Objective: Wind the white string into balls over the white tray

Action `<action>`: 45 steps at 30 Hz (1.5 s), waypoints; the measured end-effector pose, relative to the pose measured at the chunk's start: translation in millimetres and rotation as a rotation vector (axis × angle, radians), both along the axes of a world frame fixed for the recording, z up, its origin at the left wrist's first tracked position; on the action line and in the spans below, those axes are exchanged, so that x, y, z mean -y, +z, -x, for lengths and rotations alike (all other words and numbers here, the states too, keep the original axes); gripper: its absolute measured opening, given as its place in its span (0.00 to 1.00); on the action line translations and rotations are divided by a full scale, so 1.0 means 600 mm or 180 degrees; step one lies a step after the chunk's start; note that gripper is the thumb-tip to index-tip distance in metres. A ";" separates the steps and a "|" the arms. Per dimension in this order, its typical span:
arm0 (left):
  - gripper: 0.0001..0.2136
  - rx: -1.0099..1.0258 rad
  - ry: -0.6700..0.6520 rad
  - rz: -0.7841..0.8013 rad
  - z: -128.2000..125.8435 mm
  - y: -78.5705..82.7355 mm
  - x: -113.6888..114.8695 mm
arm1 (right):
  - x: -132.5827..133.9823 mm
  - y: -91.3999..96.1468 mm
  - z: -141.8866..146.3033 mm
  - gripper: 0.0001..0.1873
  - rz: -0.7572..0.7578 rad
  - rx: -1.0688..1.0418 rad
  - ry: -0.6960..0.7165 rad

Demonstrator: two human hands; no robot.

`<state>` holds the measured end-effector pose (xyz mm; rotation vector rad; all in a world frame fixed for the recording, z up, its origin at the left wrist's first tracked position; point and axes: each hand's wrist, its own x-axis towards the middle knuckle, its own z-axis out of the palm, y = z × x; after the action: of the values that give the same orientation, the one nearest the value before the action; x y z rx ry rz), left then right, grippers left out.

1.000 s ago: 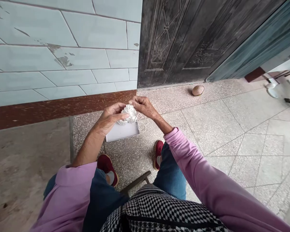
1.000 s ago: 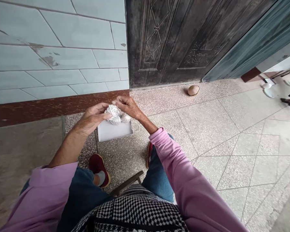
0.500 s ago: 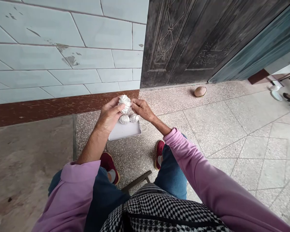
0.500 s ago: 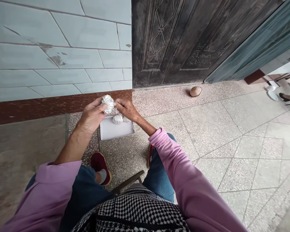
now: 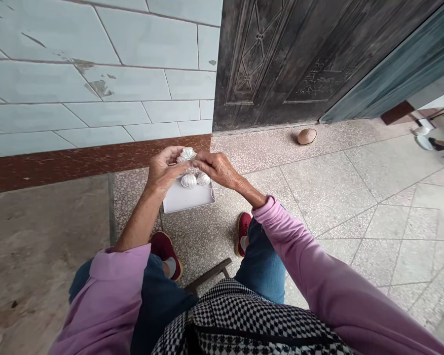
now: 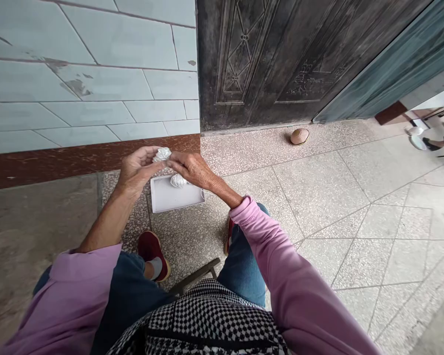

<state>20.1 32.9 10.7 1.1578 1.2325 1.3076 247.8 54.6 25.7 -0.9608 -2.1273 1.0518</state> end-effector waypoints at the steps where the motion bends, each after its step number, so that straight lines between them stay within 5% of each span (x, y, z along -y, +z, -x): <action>1: 0.28 -0.0032 -0.0110 0.0057 -0.001 0.004 0.004 | -0.006 0.005 -0.005 0.22 0.0028 -0.0036 -0.0147; 6: 0.27 0.0164 -0.0816 0.0415 -0.006 0.025 0.020 | -0.029 0.017 -0.016 0.31 0.0349 -0.0416 -0.0629; 10: 0.26 0.0616 -0.0954 0.0559 -0.011 0.034 0.028 | -0.034 0.008 -0.006 0.37 0.0848 -0.0814 -0.0736; 17: 0.27 0.1032 -0.0454 0.0241 -0.014 0.022 0.018 | -0.029 -0.018 0.020 0.35 0.1160 -0.0934 -0.0794; 26: 0.29 0.1549 0.0342 -0.0149 -0.023 -0.002 -0.008 | 0.000 -0.053 0.043 0.34 0.0643 -0.0786 -0.0232; 35: 0.22 0.0529 0.0707 -0.0127 -0.005 -0.009 -0.020 | 0.025 -0.038 0.035 0.27 0.0584 -0.0219 0.0350; 45: 0.23 0.0245 -0.0540 0.0544 -0.011 -0.006 0.003 | -0.030 0.007 -0.012 0.26 0.0606 -0.0568 -0.0716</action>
<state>26.6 30.8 7.0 1.0558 1.1405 1.0891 255.0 72.3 29.8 -1.1210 -1.7538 1.1920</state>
